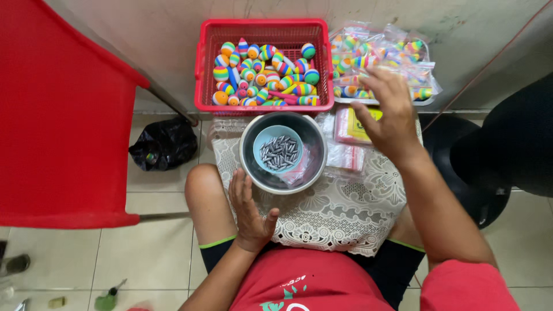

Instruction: The person picks up individual small colorful objects and places them into small plastic bags, then places the filled bags into a larger container.

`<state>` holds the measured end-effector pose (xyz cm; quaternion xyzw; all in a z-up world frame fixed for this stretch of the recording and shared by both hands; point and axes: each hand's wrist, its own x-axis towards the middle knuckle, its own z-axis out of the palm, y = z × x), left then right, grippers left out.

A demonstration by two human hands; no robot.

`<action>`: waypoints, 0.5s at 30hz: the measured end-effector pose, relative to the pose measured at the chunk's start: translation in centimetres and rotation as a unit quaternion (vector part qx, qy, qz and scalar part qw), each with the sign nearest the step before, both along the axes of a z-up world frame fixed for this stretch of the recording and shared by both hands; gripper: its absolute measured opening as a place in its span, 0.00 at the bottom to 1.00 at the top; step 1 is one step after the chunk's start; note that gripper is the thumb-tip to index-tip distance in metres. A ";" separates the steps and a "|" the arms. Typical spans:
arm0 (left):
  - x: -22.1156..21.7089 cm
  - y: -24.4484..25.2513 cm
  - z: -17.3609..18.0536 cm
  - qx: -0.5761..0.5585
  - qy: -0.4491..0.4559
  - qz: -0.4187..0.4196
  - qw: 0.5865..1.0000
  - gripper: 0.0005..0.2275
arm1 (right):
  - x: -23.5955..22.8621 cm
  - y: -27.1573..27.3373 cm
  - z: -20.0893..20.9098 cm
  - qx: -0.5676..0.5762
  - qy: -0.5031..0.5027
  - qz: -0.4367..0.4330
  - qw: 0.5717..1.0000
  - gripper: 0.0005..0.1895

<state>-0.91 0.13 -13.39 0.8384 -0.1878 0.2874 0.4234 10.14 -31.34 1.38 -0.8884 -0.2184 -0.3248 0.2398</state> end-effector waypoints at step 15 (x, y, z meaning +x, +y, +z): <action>1.7 2.0 4.8 0.069 0.019 -0.005 0.997 0.16 | -14.0 10.9 -8.9 -0.062 0.051 0.000 0.997 0.27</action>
